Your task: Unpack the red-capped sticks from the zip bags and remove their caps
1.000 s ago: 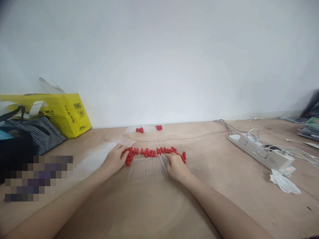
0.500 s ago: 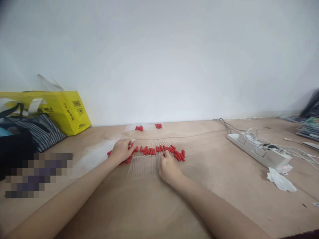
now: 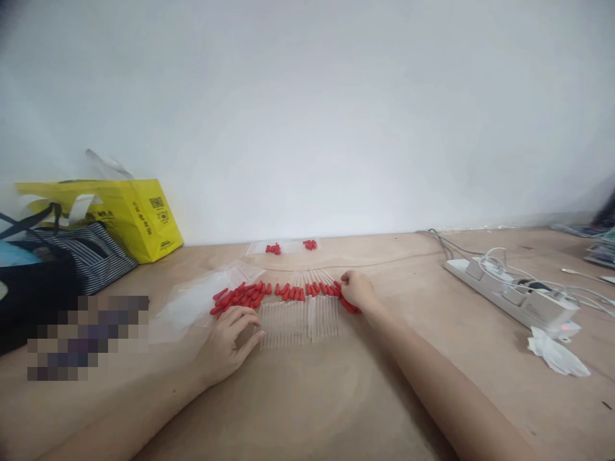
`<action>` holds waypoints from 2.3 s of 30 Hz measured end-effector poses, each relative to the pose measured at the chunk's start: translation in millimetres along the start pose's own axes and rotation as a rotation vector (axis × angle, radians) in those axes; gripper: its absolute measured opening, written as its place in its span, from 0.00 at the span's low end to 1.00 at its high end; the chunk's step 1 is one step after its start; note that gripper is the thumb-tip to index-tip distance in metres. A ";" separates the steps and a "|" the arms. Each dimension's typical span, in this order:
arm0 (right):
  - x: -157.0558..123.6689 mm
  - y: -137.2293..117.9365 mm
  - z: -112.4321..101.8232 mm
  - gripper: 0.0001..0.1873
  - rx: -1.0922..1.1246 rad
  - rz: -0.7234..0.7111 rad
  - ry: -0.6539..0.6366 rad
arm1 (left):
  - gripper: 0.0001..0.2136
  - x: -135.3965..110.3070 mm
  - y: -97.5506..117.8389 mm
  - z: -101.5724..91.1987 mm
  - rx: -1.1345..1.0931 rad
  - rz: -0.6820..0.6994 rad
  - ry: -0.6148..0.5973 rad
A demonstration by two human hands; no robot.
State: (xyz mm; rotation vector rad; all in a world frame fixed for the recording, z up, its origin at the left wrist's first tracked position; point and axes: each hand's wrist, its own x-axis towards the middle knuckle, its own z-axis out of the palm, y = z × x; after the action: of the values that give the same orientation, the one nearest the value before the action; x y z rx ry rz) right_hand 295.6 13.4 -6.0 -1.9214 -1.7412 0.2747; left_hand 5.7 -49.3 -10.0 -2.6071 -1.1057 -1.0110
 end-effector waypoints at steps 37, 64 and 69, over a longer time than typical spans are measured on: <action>-97.4 -59.0 21.2 0.09 1.056 -0.301 -0.272 | 0.07 12.2 31.1 8.7 -0.040 0.156 0.093; -106.7 -53.5 32.5 0.10 -0.063 -0.964 0.430 | 0.10 3.0 24.7 4.6 0.105 0.294 0.016; -107.2 -55.1 31.3 0.11 -0.045 -0.956 0.427 | 0.12 1.8 24.8 5.6 0.107 0.288 0.025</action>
State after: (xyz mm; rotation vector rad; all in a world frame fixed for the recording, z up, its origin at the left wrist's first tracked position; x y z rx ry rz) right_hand 216.9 -81.1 -25.4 -0.8831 -2.1095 -0.4862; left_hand 26.5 -64.1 -10.0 -2.5634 -0.7273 -0.8920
